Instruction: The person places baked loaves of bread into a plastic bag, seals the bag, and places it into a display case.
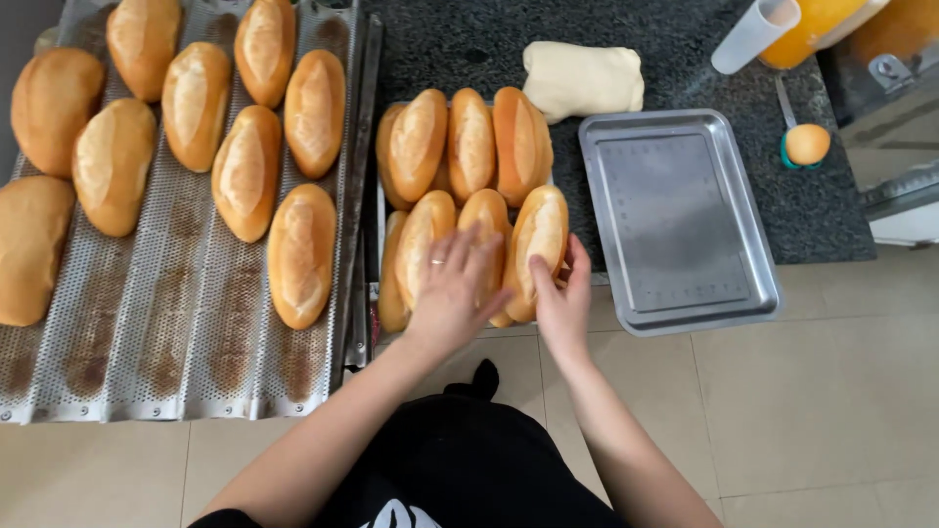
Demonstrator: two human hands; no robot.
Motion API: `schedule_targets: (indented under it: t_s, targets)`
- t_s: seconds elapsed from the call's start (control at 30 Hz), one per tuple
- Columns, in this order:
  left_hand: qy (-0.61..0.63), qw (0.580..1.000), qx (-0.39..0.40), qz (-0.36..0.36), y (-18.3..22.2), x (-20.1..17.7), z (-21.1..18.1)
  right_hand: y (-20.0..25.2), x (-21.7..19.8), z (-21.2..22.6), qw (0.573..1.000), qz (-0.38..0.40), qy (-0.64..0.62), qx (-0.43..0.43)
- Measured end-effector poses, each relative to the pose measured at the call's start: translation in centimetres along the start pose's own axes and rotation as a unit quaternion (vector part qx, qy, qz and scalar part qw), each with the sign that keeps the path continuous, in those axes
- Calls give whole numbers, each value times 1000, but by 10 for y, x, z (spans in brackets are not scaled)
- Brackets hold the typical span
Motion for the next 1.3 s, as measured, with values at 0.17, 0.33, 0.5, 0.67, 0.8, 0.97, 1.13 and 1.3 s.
schedule_targets:
  t_s: [0.17, 0.33, 0.5, 0.67, 0.8, 0.97, 1.13, 1.3]
  targets:
    - [-66, 993, -51, 79, -6, 20, 12, -9, 0, -18, 999, 14, 29, 0]
    - [-115, 990, -47, 61, -3, 34, 15, -17, -3, -19, 999, 27, 24, 25]
    - [-130, 990, -52, 23, 0, 34, 14, -24, -8, -10, 994, 70, 77, -17]
    - [-43, 994, -96, 22, 6, 20, 19, -22, -23, -18, 990, 91, 97, -52]
    - [7, 987, -154, -42, 15, -21, 21, -18, -18, 22, 970, 85, 93, -206]
    - [16, 962, -244, -122, 47, -61, 48, -4, 36, 66, 952, 161, 59, -255]
    - [5, 918, -294, -265, 91, -130, 68, 65, 111, 107, 912, 298, 8, -280]
    - [568, 611, -455, -312, 154, -146, 126, 187, 191, 135, 804, 511, -46, -302]
Point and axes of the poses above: each hand's wrist, its own y-axis away from the middle knuckle, its own x-axis out of the palm, z = x × y, the point moved 5 cm from there along -y, towards the middle knuckle, and after that the axes turned 15 degrees about -y, right-handed, at the moved point
